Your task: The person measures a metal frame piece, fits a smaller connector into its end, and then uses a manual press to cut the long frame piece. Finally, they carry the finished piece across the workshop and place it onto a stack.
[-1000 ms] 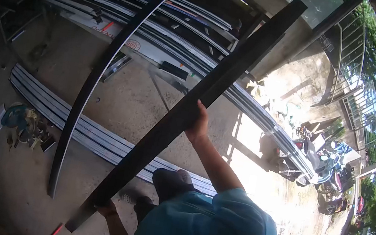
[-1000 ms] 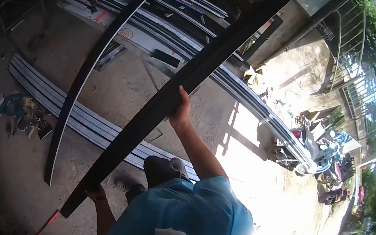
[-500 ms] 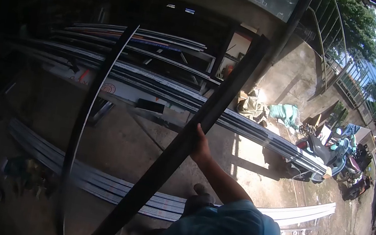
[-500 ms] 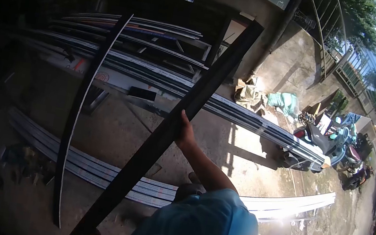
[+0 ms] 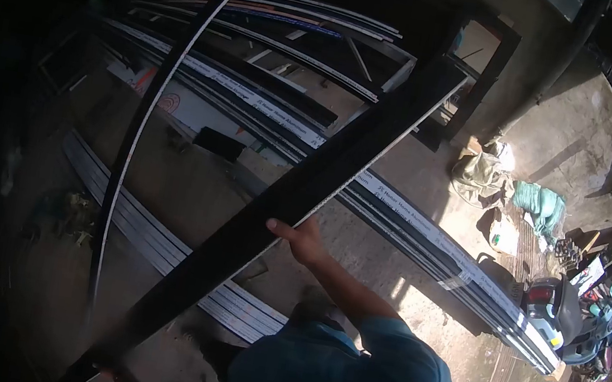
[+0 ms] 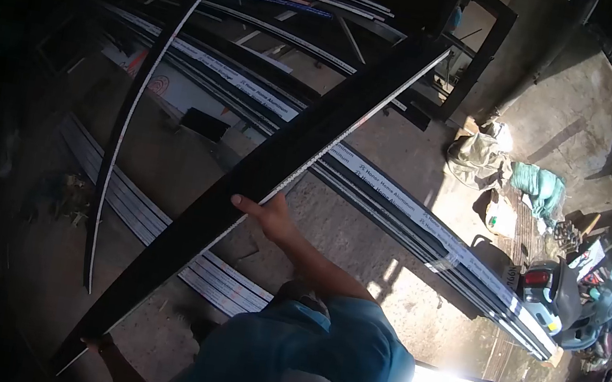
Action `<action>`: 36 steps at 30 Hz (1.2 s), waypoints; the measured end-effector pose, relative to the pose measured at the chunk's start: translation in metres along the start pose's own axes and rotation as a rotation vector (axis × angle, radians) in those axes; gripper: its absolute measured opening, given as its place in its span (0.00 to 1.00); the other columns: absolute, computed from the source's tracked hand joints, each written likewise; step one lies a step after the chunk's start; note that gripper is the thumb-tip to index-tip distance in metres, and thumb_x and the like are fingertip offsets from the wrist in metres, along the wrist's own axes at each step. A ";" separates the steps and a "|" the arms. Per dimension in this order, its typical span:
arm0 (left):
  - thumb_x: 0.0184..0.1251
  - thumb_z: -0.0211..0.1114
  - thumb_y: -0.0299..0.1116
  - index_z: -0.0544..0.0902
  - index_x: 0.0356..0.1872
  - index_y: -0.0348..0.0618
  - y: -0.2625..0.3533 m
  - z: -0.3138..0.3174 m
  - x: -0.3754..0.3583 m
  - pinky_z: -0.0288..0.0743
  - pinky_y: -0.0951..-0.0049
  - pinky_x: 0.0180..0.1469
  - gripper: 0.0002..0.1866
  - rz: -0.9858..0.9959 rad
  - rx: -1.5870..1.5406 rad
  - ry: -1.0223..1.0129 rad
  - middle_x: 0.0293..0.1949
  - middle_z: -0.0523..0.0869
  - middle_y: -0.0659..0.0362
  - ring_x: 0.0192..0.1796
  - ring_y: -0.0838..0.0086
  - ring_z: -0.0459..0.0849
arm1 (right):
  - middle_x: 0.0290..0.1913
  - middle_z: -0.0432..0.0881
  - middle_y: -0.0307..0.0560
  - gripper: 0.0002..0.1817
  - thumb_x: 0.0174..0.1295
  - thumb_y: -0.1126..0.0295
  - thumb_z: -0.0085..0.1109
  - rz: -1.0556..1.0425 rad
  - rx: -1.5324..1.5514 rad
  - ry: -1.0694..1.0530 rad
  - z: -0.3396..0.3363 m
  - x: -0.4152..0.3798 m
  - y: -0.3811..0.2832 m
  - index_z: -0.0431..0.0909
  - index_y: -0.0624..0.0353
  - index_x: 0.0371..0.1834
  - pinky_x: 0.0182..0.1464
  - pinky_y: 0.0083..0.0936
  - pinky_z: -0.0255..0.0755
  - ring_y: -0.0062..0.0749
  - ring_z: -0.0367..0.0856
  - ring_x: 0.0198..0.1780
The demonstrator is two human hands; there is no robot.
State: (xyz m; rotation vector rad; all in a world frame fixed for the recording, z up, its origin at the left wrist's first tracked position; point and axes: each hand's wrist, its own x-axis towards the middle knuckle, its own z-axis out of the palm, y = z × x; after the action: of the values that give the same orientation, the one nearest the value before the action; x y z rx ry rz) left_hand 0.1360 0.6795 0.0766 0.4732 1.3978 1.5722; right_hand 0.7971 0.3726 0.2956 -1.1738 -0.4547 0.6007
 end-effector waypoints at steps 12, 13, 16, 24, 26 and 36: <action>0.76 0.45 0.65 0.69 0.73 0.39 0.303 -0.203 -0.082 0.52 0.54 0.79 0.40 0.356 0.020 0.157 0.73 0.70 0.52 0.75 0.58 0.67 | 0.53 0.82 0.49 0.15 0.70 0.67 0.60 0.529 0.587 -0.119 0.041 -0.055 0.043 0.75 0.63 0.54 0.64 0.40 0.71 0.37 0.80 0.58; 0.76 0.45 0.65 0.69 0.73 0.39 0.320 -0.223 -0.078 0.52 0.54 0.79 0.40 0.369 -0.001 0.144 0.74 0.70 0.52 0.75 0.58 0.67 | 0.52 0.83 0.48 0.14 0.71 0.67 0.59 0.602 0.578 -0.136 0.059 -0.073 0.050 0.74 0.61 0.54 0.64 0.43 0.72 0.37 0.80 0.57; 0.77 0.45 0.64 0.66 0.74 0.40 0.345 -0.265 -0.094 0.49 0.54 0.80 0.40 0.392 0.026 0.258 0.76 0.65 0.52 0.78 0.57 0.62 | 0.60 0.78 0.46 0.14 0.73 0.67 0.57 0.646 0.421 -0.416 0.082 -0.126 0.135 0.72 0.54 0.58 0.69 0.54 0.65 0.39 0.74 0.65; 0.77 0.43 0.65 0.63 0.77 0.46 0.326 -0.242 -0.129 0.42 0.55 0.81 0.39 0.210 -0.182 0.421 0.79 0.60 0.51 0.80 0.59 0.55 | 0.58 0.79 0.46 0.15 0.70 0.70 0.55 1.176 0.625 -0.105 0.063 -0.218 0.256 0.73 0.53 0.59 0.67 0.50 0.66 0.40 0.75 0.64; 0.77 0.40 0.65 0.65 0.75 0.46 0.274 -0.242 -0.106 0.44 0.54 0.80 0.39 0.145 -0.154 0.358 0.77 0.63 0.52 0.79 0.59 0.58 | 0.59 0.79 0.53 0.20 0.69 0.67 0.57 1.150 0.512 0.026 0.039 -0.218 0.302 0.73 0.60 0.62 0.68 0.42 0.68 0.40 0.75 0.65; 0.70 0.43 0.74 0.56 0.79 0.44 -0.001 -0.100 -0.213 0.52 0.50 0.78 0.49 -0.142 -0.436 0.154 0.79 0.56 0.50 0.78 0.54 0.58 | 0.76 0.60 0.62 0.58 0.50 0.45 0.74 -0.029 -1.195 -1.043 0.110 -0.213 0.195 0.53 0.62 0.78 0.76 0.59 0.46 0.56 0.55 0.78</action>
State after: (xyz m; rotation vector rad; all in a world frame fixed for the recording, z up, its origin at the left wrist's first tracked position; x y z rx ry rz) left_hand 0.1590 0.4479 0.1108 -0.0088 1.1243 1.7599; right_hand 0.5285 0.3636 0.1426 -1.8879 -1.8977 0.9320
